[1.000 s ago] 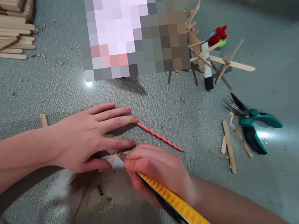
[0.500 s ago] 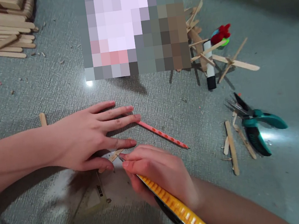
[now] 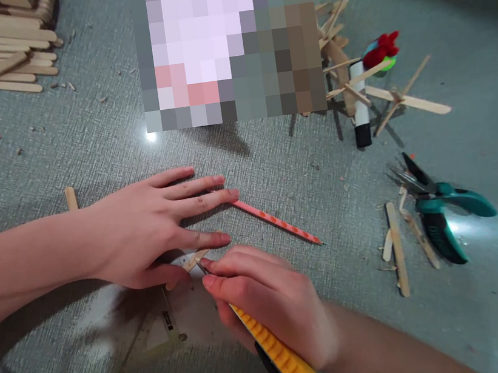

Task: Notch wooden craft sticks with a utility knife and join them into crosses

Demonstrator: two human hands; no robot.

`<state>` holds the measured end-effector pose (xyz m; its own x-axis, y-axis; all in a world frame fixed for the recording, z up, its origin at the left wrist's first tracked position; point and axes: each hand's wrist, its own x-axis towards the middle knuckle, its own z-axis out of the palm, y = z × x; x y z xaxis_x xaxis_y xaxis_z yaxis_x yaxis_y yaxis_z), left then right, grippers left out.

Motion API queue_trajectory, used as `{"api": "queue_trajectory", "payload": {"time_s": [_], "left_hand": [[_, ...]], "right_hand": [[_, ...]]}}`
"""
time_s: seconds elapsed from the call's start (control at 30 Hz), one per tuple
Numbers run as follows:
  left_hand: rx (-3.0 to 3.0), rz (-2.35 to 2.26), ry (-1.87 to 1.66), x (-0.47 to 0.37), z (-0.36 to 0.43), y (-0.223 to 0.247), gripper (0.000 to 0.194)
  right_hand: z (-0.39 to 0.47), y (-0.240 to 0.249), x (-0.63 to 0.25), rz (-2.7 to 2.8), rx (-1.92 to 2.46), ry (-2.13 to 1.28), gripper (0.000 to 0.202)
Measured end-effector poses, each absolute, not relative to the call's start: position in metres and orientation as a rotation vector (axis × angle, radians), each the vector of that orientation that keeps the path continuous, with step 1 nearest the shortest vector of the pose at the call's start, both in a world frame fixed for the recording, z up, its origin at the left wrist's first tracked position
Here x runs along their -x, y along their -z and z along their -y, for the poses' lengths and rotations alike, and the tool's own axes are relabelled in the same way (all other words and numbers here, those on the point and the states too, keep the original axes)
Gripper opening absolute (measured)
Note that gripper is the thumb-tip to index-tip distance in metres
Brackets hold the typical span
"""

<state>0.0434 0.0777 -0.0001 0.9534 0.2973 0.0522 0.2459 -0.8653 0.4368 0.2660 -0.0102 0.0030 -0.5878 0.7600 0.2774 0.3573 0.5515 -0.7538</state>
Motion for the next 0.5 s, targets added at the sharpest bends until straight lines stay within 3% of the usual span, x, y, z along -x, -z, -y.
{"api": "queue_trajectory", "payload": {"time_s": [0.5], "left_hand": [[-2.663, -0.405, -0.063, -0.0440, -0.0790, -0.0056, 0.064]], "right_hand": [[0.0137, -0.0033, -0.2668, 2.182, 0.898, -0.930, 0.022]]}}
